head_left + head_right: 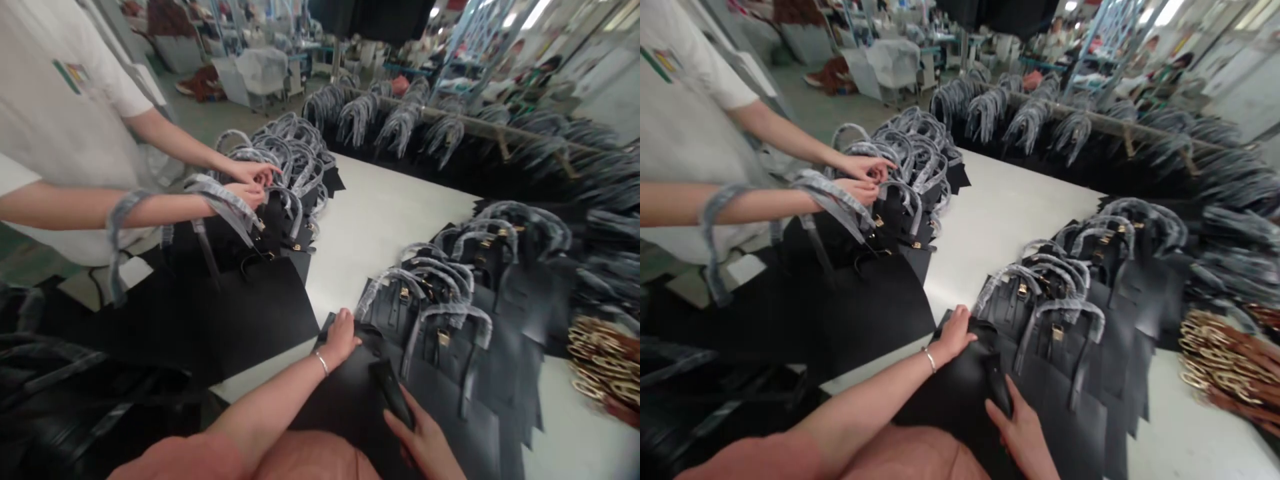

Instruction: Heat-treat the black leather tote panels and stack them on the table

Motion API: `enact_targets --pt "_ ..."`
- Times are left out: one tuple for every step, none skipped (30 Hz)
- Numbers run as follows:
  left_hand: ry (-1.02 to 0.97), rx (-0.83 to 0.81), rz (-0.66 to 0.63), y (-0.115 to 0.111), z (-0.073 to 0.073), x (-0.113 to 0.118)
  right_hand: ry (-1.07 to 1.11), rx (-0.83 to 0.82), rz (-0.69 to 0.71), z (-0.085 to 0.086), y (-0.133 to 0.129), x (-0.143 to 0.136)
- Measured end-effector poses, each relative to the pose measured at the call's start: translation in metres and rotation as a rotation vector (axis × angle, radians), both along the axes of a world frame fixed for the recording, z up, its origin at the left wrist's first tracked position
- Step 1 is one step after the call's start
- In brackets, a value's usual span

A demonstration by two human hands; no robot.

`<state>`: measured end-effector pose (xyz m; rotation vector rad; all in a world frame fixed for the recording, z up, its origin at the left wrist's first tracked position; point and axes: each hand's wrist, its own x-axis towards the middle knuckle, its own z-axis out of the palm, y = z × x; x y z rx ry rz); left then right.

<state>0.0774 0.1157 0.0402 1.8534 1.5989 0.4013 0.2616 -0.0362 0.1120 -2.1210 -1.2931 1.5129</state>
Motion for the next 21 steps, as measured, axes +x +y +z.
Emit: enact_targets --pt "-0.002 -0.007 -0.011 -0.001 -0.001 -0.001 -0.005 0.012 -0.004 0.004 0.007 -0.009" --pt "-0.003 -0.012 -0.022 -0.001 -0.002 -0.001 -0.020 0.004 -0.017 0.007 0.015 -0.017" --pt "-0.002 -0.015 -0.033 -0.001 -0.003 -0.001 -0.030 -0.007 -0.025 0.008 0.022 -0.022" --pt "0.001 -0.015 -0.042 0.000 -0.004 -0.001 -0.039 -0.012 -0.031 0.008 0.029 -0.025" --pt "0.005 -0.014 -0.048 0.000 -0.004 -0.001 -0.046 -0.015 -0.033 0.008 0.033 -0.026" --pt "0.011 -0.011 -0.051 0.000 -0.004 -0.001 -0.050 -0.012 -0.027 0.006 0.036 -0.026" --pt "0.019 -0.008 -0.051 0.000 -0.003 -0.001 -0.056 -0.010 -0.021 0.005 0.037 -0.024" --pt "0.027 -0.006 -0.047 0.000 -0.002 -0.001 -0.063 -0.014 -0.017 0.003 0.036 -0.023" --pt "0.037 -0.004 -0.043 0.000 -0.001 -0.001 -0.065 -0.025 -0.014 0.001 0.034 -0.021" --pt "0.046 -0.002 -0.040 0.000 0.000 0.000 -0.062 -0.042 -0.014 -0.001 0.032 -0.019" --pt "0.054 -0.002 -0.039 0.000 0.000 0.000 -0.050 -0.060 -0.021 -0.001 0.030 -0.017" --pt "0.061 -0.003 -0.041 0.000 0.001 0.000 -0.030 -0.076 -0.033 -0.001 0.030 -0.017" --pt "0.066 -0.005 -0.046 -0.001 0.002 0.000 -0.009 -0.086 -0.047 -0.001 0.030 -0.017" --pt "0.069 -0.008 -0.054 -0.001 0.002 0.000 0.010 -0.088 -0.058 0.000 0.033 -0.017" --pt "0.069 -0.011 -0.063 -0.001 0.002 0.000 0.015 -0.081 -0.068 0.001 0.036 -0.018" --pt "0.068 -0.015 -0.072 -0.001 0.002 0.000 0.004 -0.065 -0.074 0.003 0.039 -0.020" --pt "0.066 -0.017 -0.079 0.000 0.002 -0.001 -0.019 -0.041 -0.071 0.003 0.041 -0.021" --pt "0.064 -0.019 -0.085 0.001 0.002 -0.001 -0.052 -0.017 -0.064 0.004 0.043 -0.021" --pt "0.061 -0.022 -0.089 0.001 0.002 -0.001 -0.083 0.001 -0.053 0.003 0.043 -0.021" --pt "0.060 -0.025 -0.089 0.002 0.003 -0.001 -0.108 0.004 -0.040 0.001 0.041 -0.020" --pt "0.061 -0.030 -0.087 0.003 0.004 -0.001 -0.124 -0.007 -0.025 -0.001 0.038 -0.018"
